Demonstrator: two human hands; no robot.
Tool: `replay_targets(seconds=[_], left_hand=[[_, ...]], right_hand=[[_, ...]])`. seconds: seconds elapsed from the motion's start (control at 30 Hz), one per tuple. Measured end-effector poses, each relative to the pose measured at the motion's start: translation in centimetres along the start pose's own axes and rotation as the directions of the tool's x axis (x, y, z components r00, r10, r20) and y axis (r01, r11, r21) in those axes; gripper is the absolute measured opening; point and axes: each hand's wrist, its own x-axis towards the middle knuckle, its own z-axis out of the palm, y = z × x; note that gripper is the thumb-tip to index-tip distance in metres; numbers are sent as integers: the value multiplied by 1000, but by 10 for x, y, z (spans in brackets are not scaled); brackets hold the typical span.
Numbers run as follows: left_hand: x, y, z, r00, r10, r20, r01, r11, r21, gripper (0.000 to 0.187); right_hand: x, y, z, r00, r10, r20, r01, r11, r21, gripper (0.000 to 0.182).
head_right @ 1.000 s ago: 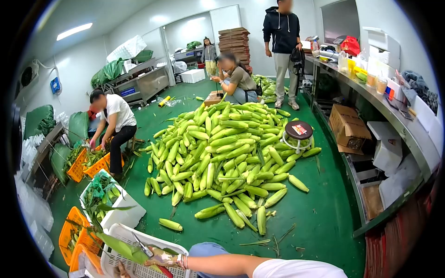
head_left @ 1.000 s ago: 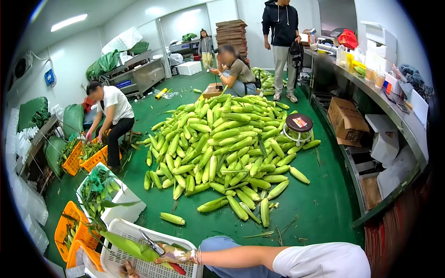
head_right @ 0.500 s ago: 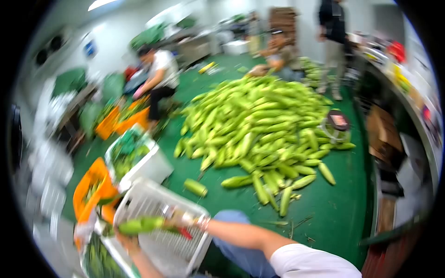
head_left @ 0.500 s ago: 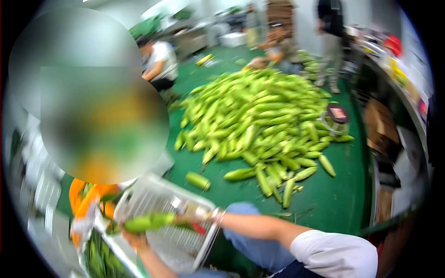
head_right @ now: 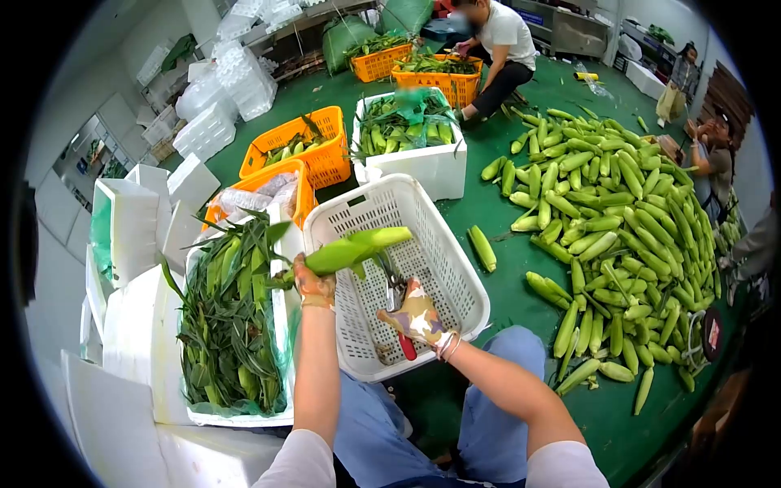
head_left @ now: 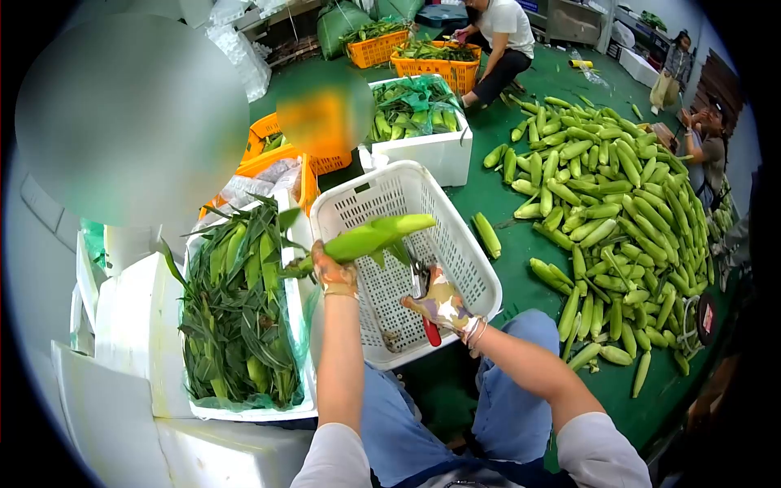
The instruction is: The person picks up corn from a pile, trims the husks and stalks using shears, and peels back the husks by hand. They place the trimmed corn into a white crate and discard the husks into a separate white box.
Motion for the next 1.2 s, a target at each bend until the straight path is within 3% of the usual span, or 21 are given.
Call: replay_targets(seconds=[0.07, 0.13, 0.17, 0.27, 0.4, 0.43, 0.57, 0.67, 0.73, 0.83, 0.93, 0.97, 1.0, 1.07, 1.1, 1.2], left_hand=[[-1, 2, -1, 1000, 6, -20, -6, 1000, 2, 35], [3, 2, -10, 995, 29, -95, -25, 999, 44, 35], [12, 1, -16, 998, 25, -57, -22, 998, 51, 36], [12, -1, -16, 997, 41, -62, -35, 995, 98, 35], [3, -16, -15, 995, 44, -86, -30, 988, 155, 33], [1, -19, -13, 996, 45, -82, -34, 990, 137, 35], [-14, -27, -8, 997, 70, -28, -65, 985, 162, 38], [-7, -37, -15, 999, 46, 8, -47, 977, 206, 41], [-19, -34, -3, 997, 61, -45, -50, 975, 218, 41], [-17, -29, -7, 998, 36, -58, -22, 977, 212, 34], [10, -29, -24, 992, 0, -122, 22, 984, 176, 32], [16, -23, -25, 991, 10, -135, 18, 980, 200, 30], [18, -9, -23, 991, 8, -137, 20, 979, 203, 30], [24, 20, -21, 997, -26, 69, -4, 916, 401, 35], [25, 24, -20, 997, 12, 81, -43, 920, 391, 34], [21, 25, -23, 995, 96, 10, -93, 926, 367, 36]], right_hand=[[7, 4, 3, 999, -11, -38, 12, 1000, 16, 82], [9, 13, 6, 972, 110, 209, -138, 983, 121, 86], [10, 31, 21, 990, 57, 132, -60, 998, 22, 86], [-3, 16, 16, 985, 145, 97, -153, 985, 83, 79], [8, 18, 9, 997, -1, 74, -8, 993, 116, 76], [11, 20, 10, 1000, -23, 20, 21, 997, 72, 74], [11, 12, 5, 996, 67, 67, -57, 989, -134, 74], [24, 40, 26, 977, -209, 32, 204, 971, 122, 72], [22, 39, 21, 993, -118, 13, 115, 982, 147, 71], [16, 28, 12, 999, 41, -21, -42, 998, -50, 62], [16, 47, 18, 996, -52, -69, 51, 998, -29, 55], [13, 56, 19, 988, -98, -116, 80, 986, -148, 49], [14, 65, 13, 989, -94, -115, 76, 986, -146, 49], [20, 81, -4, 964, 83, 252, -5, 955, -296, 48], [19, 82, -11, 930, 245, 275, -143, 929, -343, 42], [18, 69, -35, 895, 396, 206, -419, 904, 85, 57]])
